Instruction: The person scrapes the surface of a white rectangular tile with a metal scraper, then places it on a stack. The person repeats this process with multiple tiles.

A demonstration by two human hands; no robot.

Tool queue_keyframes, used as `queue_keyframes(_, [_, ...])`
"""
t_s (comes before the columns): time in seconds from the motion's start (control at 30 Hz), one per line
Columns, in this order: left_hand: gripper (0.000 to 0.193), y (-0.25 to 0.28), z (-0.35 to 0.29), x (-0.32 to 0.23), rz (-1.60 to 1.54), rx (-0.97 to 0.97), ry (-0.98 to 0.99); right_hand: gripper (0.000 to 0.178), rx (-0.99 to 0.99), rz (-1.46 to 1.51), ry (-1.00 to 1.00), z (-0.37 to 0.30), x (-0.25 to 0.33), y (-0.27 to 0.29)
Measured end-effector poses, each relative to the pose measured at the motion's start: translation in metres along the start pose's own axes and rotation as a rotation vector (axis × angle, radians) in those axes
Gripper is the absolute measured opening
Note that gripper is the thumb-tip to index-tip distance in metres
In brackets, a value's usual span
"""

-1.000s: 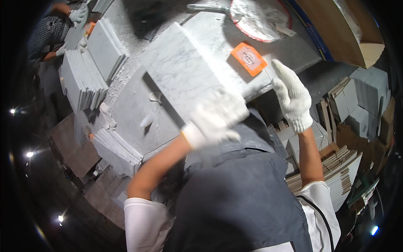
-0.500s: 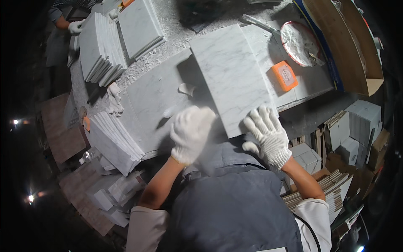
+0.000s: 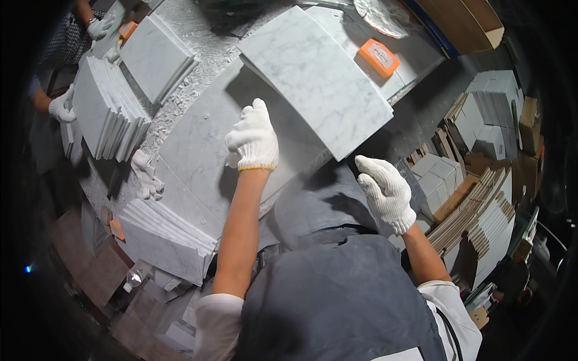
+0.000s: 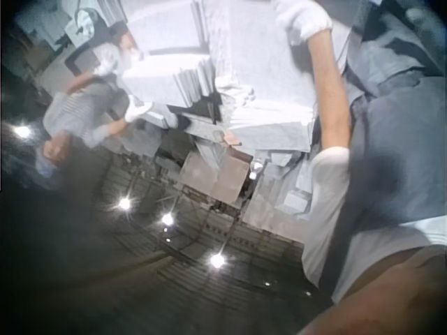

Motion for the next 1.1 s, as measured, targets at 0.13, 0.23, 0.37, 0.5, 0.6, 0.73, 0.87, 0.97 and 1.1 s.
queue_keyframes(0.13, [0.035, 0.028, -0.059, 0.012, -0.774, -0.135, -0.401, 0.036, 0.018, 0.475, -0.317, -0.003, 0.002, -0.016])
queue_keyframes(0.23, [0.048, 0.029, -0.085, 0.024, -1.675, 0.476, -0.484, 0.065, 0.171, 0.797, -0.348, 0.012, 0.009, -0.029])
queue_keyframes(0.37, [0.048, 0.016, -0.089, 0.029, -2.02, 0.763, -0.361, 0.079, 0.445, 1.201, -0.446, 0.031, 0.015, -0.038])
queue_keyframes(0.5, [0.044, -0.001, -0.09, 0.021, -2.086, 0.955, -0.299, 0.069, 0.562, 1.293, -0.49, 0.045, 0.013, -0.04])
queue_keyframes(0.6, [0.047, -0.004, -0.091, 0.018, -2.016, 0.911, -0.363, 0.059, 0.649, 1.382, -0.448, 0.043, 0.011, -0.034])
queue_keyframes(0.73, [0.05, -0.003, -0.09, 0.012, -1.725, 0.729, -0.397, 0.04, 0.4, 0.965, -0.525, 0.037, 0.0, -0.003])
queue_keyframes(0.87, [0.052, -0.001, -0.087, 0.002, -1.622, 0.544, -0.299, 0.025, -0.348, 0.144, -0.114, 0.071, -0.013, 0.041])
queue_keyframes(0.97, [0.052, 0.001, -0.091, -0.007, -1.491, 0.533, -0.351, 0.018, -0.321, -0.607, 0.105, 0.101, -0.02, 0.036])
queue_keyframes(1.1, [0.051, 0.003, -0.095, -0.012, -1.458, 0.529, -0.437, 0.019, 0.048, -0.658, 0.021, 0.075, -0.011, 0.003])
Point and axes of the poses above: each hand's wrist, its own z-axis towards the middle knuckle, its own y-axis out of the back of the hand, x = y × z, the point moved 2 cm from there along z, towards the middle knuckle, and after that the axes turned 8 degrees about x, right-handed, at the moved point
